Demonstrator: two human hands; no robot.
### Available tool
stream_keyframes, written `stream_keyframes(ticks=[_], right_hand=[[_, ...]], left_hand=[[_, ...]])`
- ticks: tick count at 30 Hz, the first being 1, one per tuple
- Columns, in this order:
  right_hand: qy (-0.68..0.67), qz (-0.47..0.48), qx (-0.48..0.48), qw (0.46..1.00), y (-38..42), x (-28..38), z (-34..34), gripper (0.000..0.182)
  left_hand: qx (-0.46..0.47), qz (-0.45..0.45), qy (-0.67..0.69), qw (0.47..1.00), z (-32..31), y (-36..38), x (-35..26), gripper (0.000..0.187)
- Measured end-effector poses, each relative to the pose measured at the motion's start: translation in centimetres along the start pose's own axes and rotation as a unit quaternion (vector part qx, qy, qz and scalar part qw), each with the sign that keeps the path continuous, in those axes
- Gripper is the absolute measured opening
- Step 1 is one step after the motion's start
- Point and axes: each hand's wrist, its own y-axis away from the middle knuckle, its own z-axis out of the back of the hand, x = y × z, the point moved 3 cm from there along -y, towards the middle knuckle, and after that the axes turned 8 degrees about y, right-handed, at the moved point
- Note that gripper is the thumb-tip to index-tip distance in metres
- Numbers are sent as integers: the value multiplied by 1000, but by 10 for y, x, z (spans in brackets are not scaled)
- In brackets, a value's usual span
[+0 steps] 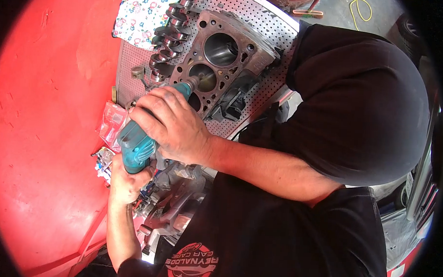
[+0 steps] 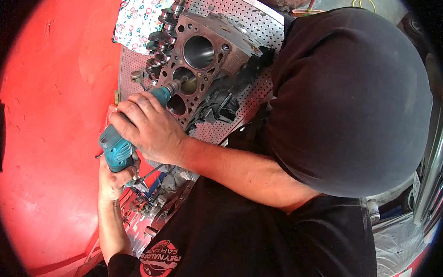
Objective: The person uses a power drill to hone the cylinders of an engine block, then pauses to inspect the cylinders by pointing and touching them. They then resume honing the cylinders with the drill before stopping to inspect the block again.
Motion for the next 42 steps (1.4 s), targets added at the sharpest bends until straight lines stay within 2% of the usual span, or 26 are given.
stream_keyframes(ticks=[2,6,7,10,12,16,24,30,42], right_hand=[[-26,-19,5,999,1,-3,1,66],[-12,-25,1,1000,4,-11,3,63],[-3,-24,5,1000,5,-15,3,60],[9,-33,17,999,9,-22,1,59],[6,-44,22,999,10,-27,3,60],[18,-49,15,999,14,-38,3,85],[9,-75,11,997,17,-49,6,85],[29,-80,6,996,22,-59,5,84],[28,-88,-14,996,25,-75,10,77]], left_hand=[[11,-6,-7,1000,-1,-5,2,16],[5,-32,-20,999,-9,-15,6,15],[1,-4,-17,1000,-11,-18,7,30],[30,-24,-29,999,-13,-28,7,13],[26,-14,-18,999,-15,-35,12,12],[22,-30,-18,999,-25,-47,12,13],[27,-34,-68,997,-33,-59,8,12],[56,2,-25,998,-38,-71,15,17],[74,18,-91,993,-49,-87,1,24]])
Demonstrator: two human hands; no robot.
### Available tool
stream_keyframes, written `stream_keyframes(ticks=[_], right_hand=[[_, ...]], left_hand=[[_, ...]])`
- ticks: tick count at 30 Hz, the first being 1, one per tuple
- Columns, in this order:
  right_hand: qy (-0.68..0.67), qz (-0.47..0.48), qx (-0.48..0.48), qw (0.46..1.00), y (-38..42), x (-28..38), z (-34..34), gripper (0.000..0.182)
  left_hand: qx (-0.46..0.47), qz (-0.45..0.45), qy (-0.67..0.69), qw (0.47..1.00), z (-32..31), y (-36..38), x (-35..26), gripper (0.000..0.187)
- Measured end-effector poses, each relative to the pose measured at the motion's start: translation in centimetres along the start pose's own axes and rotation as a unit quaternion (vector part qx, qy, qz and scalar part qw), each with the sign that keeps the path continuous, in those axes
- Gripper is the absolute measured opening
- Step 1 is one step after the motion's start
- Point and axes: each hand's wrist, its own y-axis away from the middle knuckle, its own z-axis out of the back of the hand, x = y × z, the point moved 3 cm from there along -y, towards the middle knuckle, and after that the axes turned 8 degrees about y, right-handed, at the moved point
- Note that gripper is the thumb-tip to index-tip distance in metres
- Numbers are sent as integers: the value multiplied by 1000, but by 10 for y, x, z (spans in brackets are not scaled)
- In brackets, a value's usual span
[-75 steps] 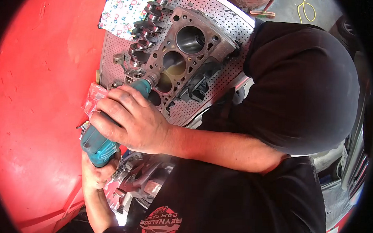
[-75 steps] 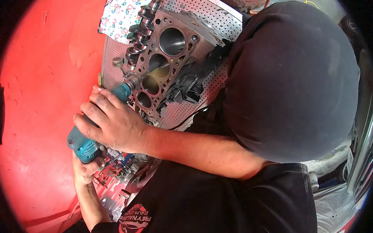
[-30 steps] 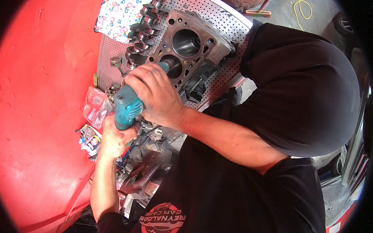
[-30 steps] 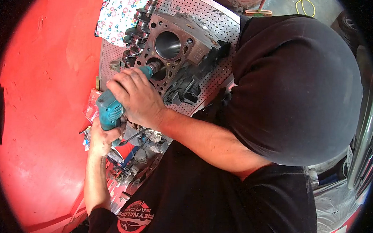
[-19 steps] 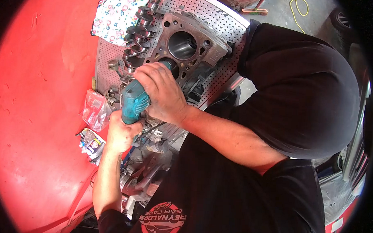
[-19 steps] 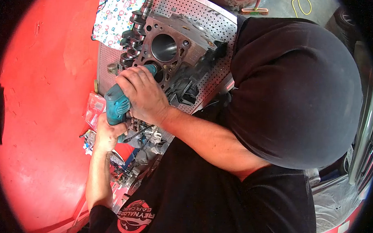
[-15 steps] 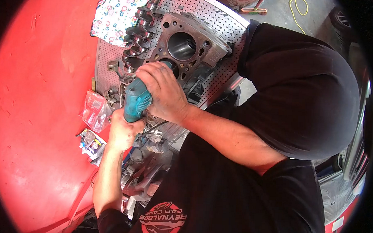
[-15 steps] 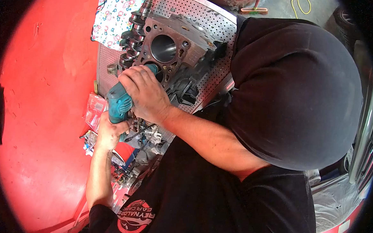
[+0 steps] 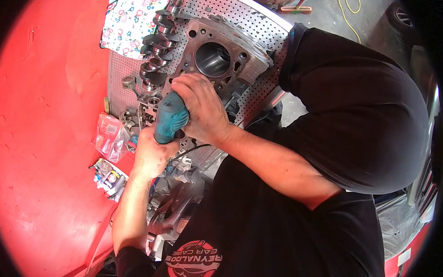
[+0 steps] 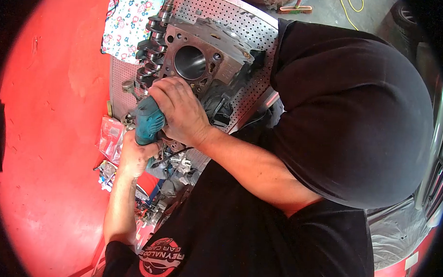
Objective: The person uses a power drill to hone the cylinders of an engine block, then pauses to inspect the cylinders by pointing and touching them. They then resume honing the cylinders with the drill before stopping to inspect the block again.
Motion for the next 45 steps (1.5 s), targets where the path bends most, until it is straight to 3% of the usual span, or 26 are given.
stream_keyframes(ticks=[15,25,30,31,36,41,45], right_hand=[[-7,0,-4,1000,-2,-3,-2,77],[21,26,0,999,-4,26,-3,70],[9,79,6,997,-10,62,-4,64],[38,109,-1,993,-11,67,-5,52],[3,126,-16,992,-12,94,-7,46],[-4,144,-46,989,-16,113,-6,40],[-4,148,-40,988,-18,120,-1,41]], left_hand=[[10,-10,14,1000,5,-6,8,26],[-10,-26,60,998,16,23,19,9],[-44,-45,58,996,34,65,17,12],[-47,-52,62,996,41,74,22,12],[-103,-52,77,990,46,106,17,18],[-107,-39,121,986,52,128,22,37],[-107,-48,117,986,56,137,19,41]])
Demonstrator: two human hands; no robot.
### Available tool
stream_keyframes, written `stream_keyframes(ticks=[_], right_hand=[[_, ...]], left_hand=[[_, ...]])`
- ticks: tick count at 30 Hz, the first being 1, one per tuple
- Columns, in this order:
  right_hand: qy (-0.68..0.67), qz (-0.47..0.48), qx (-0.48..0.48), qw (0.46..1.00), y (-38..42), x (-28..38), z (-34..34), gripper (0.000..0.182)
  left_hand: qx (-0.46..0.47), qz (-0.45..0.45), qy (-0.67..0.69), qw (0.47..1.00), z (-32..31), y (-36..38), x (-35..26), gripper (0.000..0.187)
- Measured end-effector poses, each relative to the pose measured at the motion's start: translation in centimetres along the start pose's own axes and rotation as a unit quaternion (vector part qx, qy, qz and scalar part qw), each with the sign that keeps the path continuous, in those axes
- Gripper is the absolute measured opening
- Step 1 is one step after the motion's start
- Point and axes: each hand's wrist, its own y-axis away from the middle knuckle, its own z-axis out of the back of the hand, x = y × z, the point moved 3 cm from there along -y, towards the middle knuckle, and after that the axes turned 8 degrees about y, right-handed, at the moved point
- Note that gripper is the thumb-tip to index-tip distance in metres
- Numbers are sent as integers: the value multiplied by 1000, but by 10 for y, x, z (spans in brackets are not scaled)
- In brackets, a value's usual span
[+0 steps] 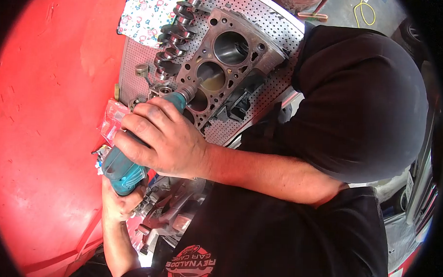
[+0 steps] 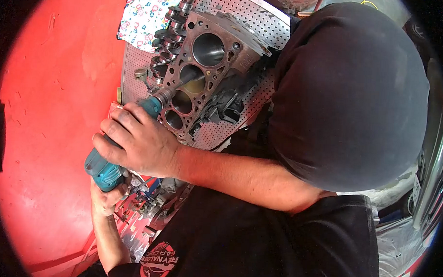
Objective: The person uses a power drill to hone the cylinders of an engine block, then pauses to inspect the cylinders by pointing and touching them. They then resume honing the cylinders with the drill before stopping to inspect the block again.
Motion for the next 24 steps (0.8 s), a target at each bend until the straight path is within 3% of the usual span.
stream_keyframes(ticks=[3,15,24], right_hand=[[-8,2,-4,1000,-1,1,-1,42],[-22,-28,24,999,8,-18,3,46],[-12,-31,37,999,16,-35,0,54]], left_hand=[[-39,-3,22,999,-9,3,-12,41],[12,-15,-49,999,-22,-19,-9,18],[29,19,-75,997,-27,-34,2,14]])
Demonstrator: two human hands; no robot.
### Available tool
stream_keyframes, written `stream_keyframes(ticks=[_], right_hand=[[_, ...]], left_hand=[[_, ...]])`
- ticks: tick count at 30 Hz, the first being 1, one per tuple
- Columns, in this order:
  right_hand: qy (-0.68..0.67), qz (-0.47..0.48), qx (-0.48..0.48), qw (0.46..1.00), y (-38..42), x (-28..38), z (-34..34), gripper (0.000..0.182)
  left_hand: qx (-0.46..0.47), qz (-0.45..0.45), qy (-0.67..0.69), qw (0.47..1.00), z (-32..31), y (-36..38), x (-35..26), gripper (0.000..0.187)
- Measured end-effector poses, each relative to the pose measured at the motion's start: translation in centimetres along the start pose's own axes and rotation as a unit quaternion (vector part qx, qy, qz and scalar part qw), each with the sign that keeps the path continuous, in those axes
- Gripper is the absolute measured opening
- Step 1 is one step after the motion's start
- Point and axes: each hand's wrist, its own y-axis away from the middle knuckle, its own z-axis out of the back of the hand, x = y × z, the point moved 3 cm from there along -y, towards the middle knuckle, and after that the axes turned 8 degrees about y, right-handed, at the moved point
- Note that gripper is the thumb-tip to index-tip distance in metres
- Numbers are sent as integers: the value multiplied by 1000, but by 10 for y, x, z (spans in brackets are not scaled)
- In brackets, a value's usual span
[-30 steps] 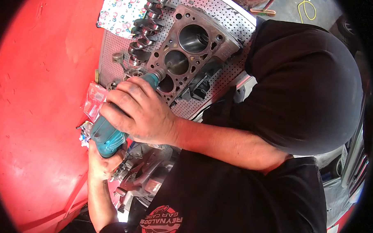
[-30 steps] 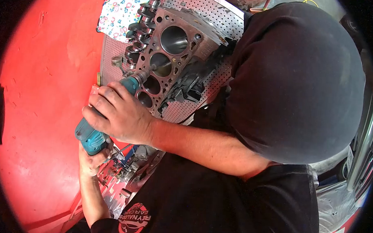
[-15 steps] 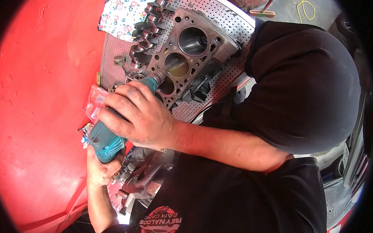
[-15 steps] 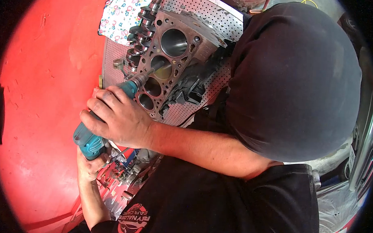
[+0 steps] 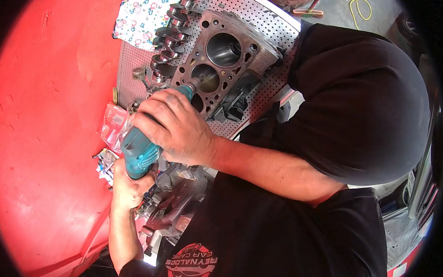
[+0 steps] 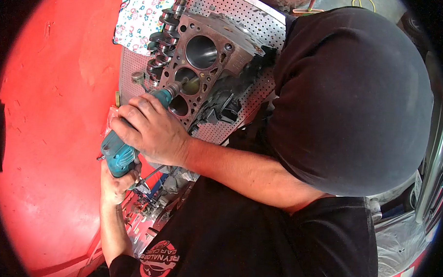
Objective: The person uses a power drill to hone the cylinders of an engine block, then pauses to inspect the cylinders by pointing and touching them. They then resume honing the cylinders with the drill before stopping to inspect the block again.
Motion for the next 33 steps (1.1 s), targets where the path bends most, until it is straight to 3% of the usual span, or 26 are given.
stream_keyframes(ticks=[7,12,21,31,33], right_hand=[[-40,-43,22,998,7,-12,-2,73],[-31,-47,5,998,12,-21,-4,75],[-2,-61,3,998,21,-40,-3,77],[30,-111,20,993,32,-63,2,82],[24,-119,28,992,33,-66,4,75]], left_hand=[[8,-4,-11,1000,-7,-16,3,14],[11,-15,-30,999,-14,-25,4,20],[32,-16,-20,999,-27,-48,7,7],[55,-17,-16,998,-49,-79,7,8],[58,-20,-4,998,-52,-84,10,9]])
